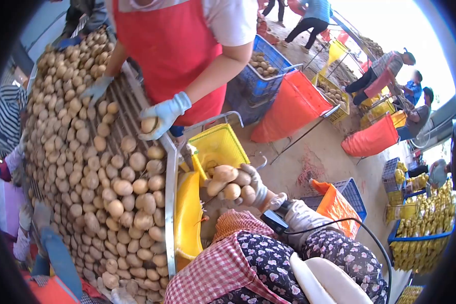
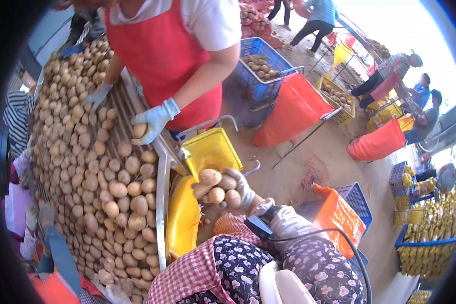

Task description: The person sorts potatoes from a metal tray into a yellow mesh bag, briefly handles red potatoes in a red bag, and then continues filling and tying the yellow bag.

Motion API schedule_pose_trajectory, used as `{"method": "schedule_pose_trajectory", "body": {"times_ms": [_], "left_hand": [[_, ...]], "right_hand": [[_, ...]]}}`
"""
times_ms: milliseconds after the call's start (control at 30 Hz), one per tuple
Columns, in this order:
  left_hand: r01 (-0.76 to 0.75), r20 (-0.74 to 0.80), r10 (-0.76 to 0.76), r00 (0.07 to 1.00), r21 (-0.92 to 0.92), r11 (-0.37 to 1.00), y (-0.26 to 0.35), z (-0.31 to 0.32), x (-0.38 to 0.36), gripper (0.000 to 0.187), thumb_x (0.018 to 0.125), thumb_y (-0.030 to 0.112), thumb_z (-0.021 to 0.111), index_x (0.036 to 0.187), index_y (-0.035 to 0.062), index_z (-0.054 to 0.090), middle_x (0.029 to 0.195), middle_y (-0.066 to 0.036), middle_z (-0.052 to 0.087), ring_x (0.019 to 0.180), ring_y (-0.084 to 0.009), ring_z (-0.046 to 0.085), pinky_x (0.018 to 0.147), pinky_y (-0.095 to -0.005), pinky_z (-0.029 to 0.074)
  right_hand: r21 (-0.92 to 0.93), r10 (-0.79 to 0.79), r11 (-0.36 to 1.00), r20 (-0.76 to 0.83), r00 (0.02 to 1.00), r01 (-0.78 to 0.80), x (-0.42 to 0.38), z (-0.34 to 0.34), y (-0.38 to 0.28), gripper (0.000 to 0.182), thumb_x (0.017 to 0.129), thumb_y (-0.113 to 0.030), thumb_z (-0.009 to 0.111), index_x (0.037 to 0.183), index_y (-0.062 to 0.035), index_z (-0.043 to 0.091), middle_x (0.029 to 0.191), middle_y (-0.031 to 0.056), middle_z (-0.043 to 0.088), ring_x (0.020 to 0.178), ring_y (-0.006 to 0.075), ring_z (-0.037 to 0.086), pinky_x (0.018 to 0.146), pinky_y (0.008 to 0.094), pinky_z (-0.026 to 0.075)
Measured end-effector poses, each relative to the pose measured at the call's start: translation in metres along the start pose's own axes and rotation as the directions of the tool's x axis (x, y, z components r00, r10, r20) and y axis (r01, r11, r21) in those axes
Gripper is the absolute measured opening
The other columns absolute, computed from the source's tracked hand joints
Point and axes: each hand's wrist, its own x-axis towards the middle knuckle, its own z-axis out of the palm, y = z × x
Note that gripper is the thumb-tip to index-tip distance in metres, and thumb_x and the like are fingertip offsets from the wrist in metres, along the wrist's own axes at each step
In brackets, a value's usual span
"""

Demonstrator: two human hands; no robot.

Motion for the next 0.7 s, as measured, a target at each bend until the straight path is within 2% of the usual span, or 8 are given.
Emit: {"method": "schedule_pose_trajectory", "body": {"times_ms": [133, 200, 333, 467, 500, 533, 600, 700], "left_hand": [[0.157, 0.185, -0.130, 0.974, -0.142, 0.977, 0.058, 0.091, -0.006, 0.061, 0.071, 0.008, 0.061, 0.130, 0.0026, 0.045, 0.109, -0.014, 0.055, 0.093, -0.0196, 0.055, 0.083, -0.0283, 0.045], [0.236, 0.331, -0.167, 0.929, -0.180, 0.955, 0.077, 0.129, -0.007, 0.061, 0.072, 0.011, 0.064, 0.130, 0.0028, 0.045, 0.110, -0.015, 0.056, 0.091, -0.0201, 0.056, 0.081, -0.0292, 0.047], [0.403, 0.551, -0.264, 0.792, -0.147, 0.904, 0.098, 0.214, -0.018, 0.062, 0.074, 0.018, 0.068, 0.131, 0.0032, 0.046, 0.110, -0.017, 0.057, 0.088, -0.0213, 0.058, 0.077, -0.0310, 0.049], [0.538, 0.728, -0.323, 0.605, -0.074, 0.840, 0.111, 0.276, -0.022, 0.064, 0.076, 0.025, 0.072, 0.131, 0.0036, 0.047, 0.111, -0.019, 0.058, 0.085, -0.0224, 0.060, 0.074, -0.0329, 0.051], [0.565, 0.765, -0.330, 0.554, -0.054, 0.824, 0.114, 0.291, -0.021, 0.064, 0.077, 0.026, 0.073, 0.132, 0.0037, 0.047, 0.112, -0.020, 0.059, 0.084, -0.0226, 0.061, 0.073, -0.0333, 0.052], [0.570, 0.797, -0.300, 0.524, -0.066, 0.819, 0.118, 0.307, -0.018, 0.065, 0.078, 0.028, 0.074, 0.132, 0.0038, 0.047, 0.112, -0.020, 0.059, 0.083, -0.0229, 0.061, 0.072, -0.0338, 0.052], [0.556, 0.838, -0.185, 0.513, -0.161, 0.815, 0.132, 0.347, -0.018, 0.063, 0.081, 0.025, 0.074, 0.133, 0.0036, 0.046, 0.114, -0.017, 0.059, 0.092, -0.0201, 0.059, 0.078, -0.0339, 0.052], [0.419, 0.918, -0.069, 0.391, -0.111, 0.901, 0.164, 0.422, -0.019, 0.069, 0.085, 0.017, 0.069, 0.141, -0.0041, 0.034, 0.131, -0.015, 0.049, 0.121, -0.0265, 0.049, 0.107, -0.0379, 0.034]], "right_hand": [[0.472, -0.248, 0.873, 0.214, 0.945, 0.122, -0.025, -0.052, -0.076, 0.041, 0.078, -0.030, 0.069, 0.108, -0.0090, 0.051, 0.121, 0.0176, 0.045, 0.091, 0.0260, 0.054, 0.069, 0.0366, 0.055], [0.361, -0.460, 0.812, -0.089, 0.884, 0.459, -0.046, -0.047, -0.119, 0.062, 0.076, -0.049, 0.062, 0.124, -0.0118, 0.052, 0.115, 0.0149, 0.054, 0.099, 0.0277, 0.058, 0.061, 0.0331, 0.055], [0.306, -0.688, 0.707, 0.087, 0.721, 0.638, -0.068, -0.070, -0.256, 0.054, 0.080, -0.062, 0.050, 0.102, -0.0139, 0.058, 0.103, 0.0092, 0.059, 0.096, 0.0283, 0.058, 0.068, 0.0397, 0.056], [-0.023, -0.751, 0.326, -0.614, 0.244, 0.945, -0.059, -0.054, -0.363, 0.056, 0.087, -0.067, 0.040, 0.097, -0.0156, 0.061, 0.097, 0.0037, 0.061, 0.099, 0.0290, 0.056, 0.081, 0.0496, 0.053], [-0.226, -0.794, 0.459, -0.539, 0.282, 0.859, -0.053, -0.063, -0.370, 0.058, 0.086, -0.066, 0.044, 0.105, -0.0132, 0.058, 0.106, 0.0085, 0.060, 0.102, 0.0311, 0.057, 0.084, 0.0526, 0.052], [-0.128, -0.516, 0.614, -0.811, 0.274, 0.779, -0.037, -0.020, -0.343, 0.055, 0.088, -0.060, 0.049, 0.111, -0.0105, 0.052, 0.113, 0.0155, 0.057, 0.099, 0.0319, 0.059, 0.082, 0.0539, 0.052], [-0.431, -0.640, 0.760, -0.366, 0.676, 0.487, -0.024, -0.038, -0.287, 0.051, 0.091, -0.048, 0.053, 0.123, -0.0084, 0.051, 0.120, 0.0187, 0.055, 0.095, 0.0333, 0.063, 0.080, 0.0497, 0.052], [-0.465, -0.233, 0.881, -0.270, 0.934, 0.085, -0.016, 0.022, -0.171, 0.054, 0.091, -0.047, 0.057, 0.132, -0.0129, 0.048, 0.119, 0.0126, 0.059, 0.101, 0.0305, 0.061, 0.084, 0.0448, 0.051]]}}
